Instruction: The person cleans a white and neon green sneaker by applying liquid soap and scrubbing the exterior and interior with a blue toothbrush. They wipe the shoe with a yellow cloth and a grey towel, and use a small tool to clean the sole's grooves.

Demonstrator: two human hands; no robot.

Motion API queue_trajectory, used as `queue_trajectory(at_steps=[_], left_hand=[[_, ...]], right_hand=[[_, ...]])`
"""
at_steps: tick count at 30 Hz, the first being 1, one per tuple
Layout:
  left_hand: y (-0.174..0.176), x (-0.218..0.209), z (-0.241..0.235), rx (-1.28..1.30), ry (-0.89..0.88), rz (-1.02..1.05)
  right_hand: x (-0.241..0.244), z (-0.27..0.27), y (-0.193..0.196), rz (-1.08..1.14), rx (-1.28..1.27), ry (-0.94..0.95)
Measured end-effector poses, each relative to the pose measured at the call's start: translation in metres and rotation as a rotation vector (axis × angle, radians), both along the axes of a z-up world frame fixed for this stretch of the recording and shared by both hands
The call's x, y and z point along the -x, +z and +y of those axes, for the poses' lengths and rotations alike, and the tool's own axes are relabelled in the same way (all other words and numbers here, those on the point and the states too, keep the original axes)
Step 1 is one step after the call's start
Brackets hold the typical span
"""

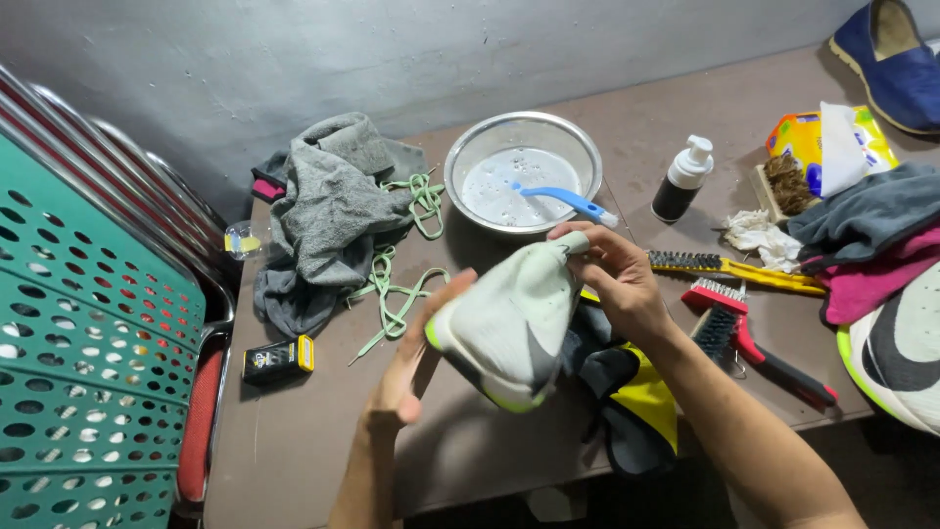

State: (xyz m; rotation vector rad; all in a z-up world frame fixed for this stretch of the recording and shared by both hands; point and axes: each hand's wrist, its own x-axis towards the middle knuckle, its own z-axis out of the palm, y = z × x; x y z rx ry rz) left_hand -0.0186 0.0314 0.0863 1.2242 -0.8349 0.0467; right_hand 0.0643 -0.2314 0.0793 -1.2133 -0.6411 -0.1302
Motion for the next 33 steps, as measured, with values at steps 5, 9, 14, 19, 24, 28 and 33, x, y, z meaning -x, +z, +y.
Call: queue_trajectory(at_steps=[5,9,14,19,24,28,33], left_hand=[[0.002,-0.002,-0.024,-0.132,0.141,-0.012],[0.002,0.000,-0.039,-0.451,0.576,-0.184],[-0.016,-0.009,-0.033,-0.418,0.695,-0.138],[-0.026,-0.014,-0.037,-0.427,0.680,-0.104],[-0.028,-0.010,-0.037,-0.358,0.739,0.158],[-0.033,-0.013,-0.035,-0.292,0.673,0.280],[-0.035,-0.013,-0.036,-0.272,0.605,0.340]], right_hand=[[0.026,0.019,0.020,-0.086,0.069,0.180],[0.026,0.029,0.011,-0.233,0.300,0.150],[-0.025,0.017,0.021,-0.577,0.481,-0.301],[-0.089,0.020,0.028,-0.752,1.040,-0.726],[-0.131,0.030,0.027,-0.397,1.574,-0.403],[-0.125,0.021,0.037,-0.298,1.534,-0.302],[-0.065,0.016,0.099,-0.230,1.345,-0.319]])
